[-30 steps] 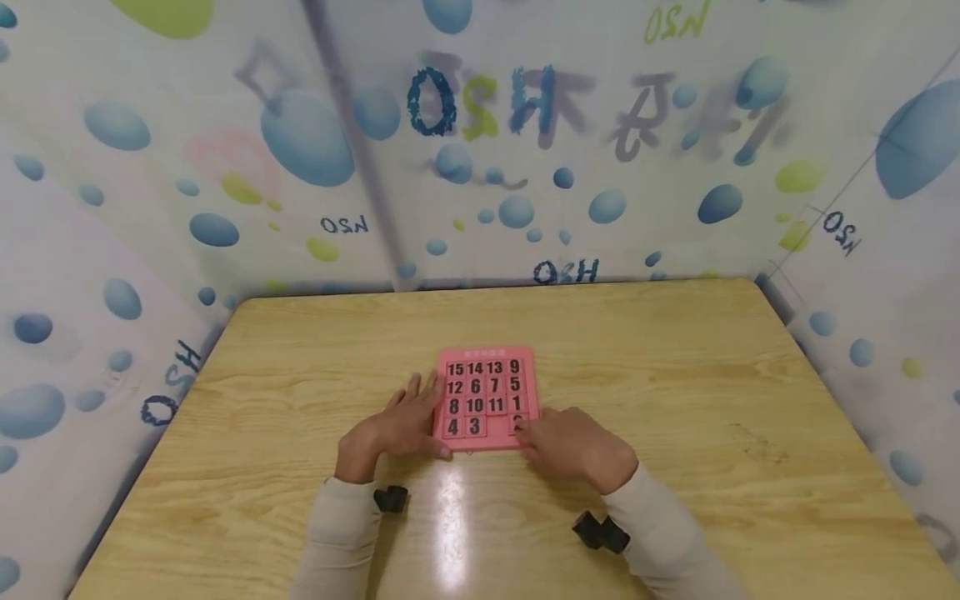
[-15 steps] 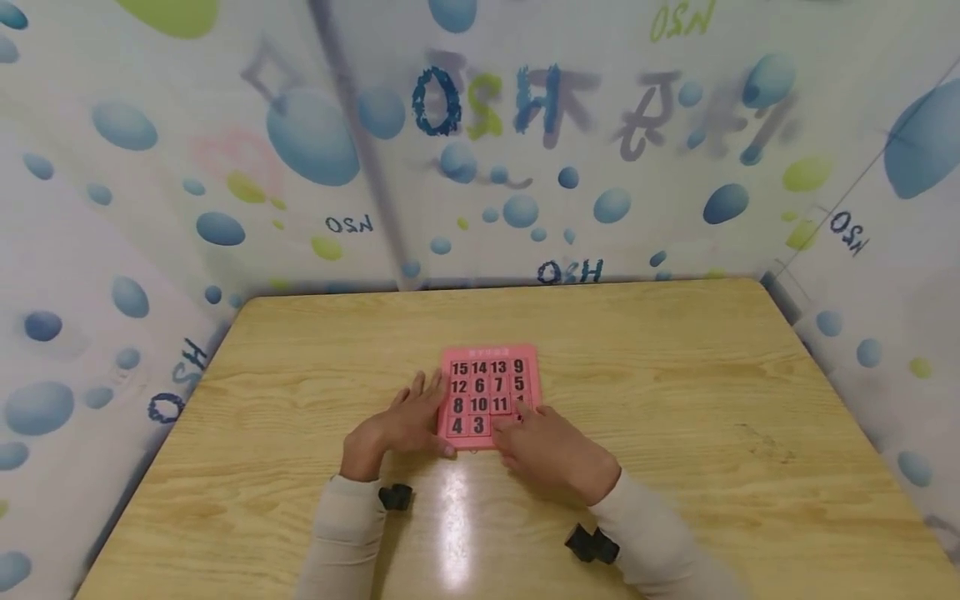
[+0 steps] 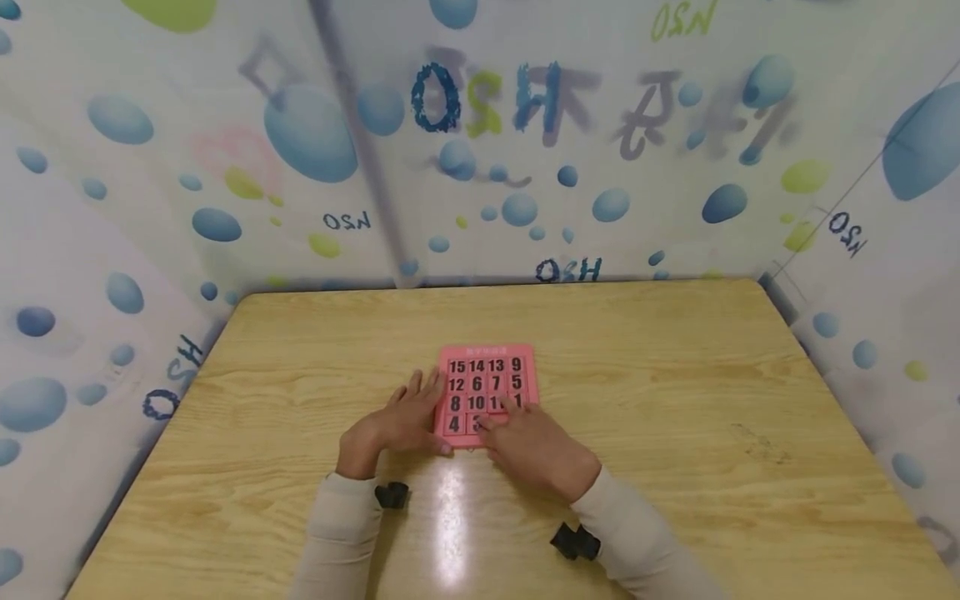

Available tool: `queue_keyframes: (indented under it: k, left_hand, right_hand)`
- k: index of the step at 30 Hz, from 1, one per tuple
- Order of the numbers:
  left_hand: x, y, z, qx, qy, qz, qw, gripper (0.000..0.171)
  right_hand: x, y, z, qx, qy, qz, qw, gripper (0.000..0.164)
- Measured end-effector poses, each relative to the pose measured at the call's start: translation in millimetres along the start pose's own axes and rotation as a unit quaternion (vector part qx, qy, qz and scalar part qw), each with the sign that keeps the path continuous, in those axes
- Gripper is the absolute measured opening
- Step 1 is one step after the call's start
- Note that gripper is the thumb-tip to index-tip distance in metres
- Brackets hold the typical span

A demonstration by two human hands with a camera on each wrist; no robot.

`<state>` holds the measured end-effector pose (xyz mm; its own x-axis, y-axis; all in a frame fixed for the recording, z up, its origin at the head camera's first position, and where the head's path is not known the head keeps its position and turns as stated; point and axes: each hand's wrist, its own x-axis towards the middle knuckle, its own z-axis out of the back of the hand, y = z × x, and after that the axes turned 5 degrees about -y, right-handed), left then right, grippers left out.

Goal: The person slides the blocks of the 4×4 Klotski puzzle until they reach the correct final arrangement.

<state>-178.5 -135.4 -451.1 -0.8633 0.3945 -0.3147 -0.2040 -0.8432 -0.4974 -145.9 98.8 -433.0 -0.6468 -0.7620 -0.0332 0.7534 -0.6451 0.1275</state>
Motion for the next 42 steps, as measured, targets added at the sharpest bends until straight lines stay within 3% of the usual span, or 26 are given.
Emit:
queue_keyframes:
  k: [6, 15, 36, 42]
  left_hand:
    - [2.1, -0.2, 1.1, 0.001, 0.000, -0.007, 1.0000, 0.117]
    - [1.1, 0.5, -0.3, 0.007, 0.010, 0.005, 0.9999, 0.118]
    - [0.7, -0.8, 1.3, -0.004, 0.008, 0.011, 0.9999, 0.118]
    - [-0.5, -1.1, 1.4, -0.002, 0.009, 0.010, 0.9999, 0.116]
  right_hand:
    - [-1, -4, 3, 0.034, 0.020, -0.039, 0.998, 0.039]
    - [-6, -5, 6, 0.062, 0.030, -0.064, 0.996, 0.038]
    - [-9, -9, 15, 0.036, 0.042, -0.063, 0.996, 0.035]
    - [0, 1, 15, -0.011, 0.003, -0.025, 1.000, 0.036]
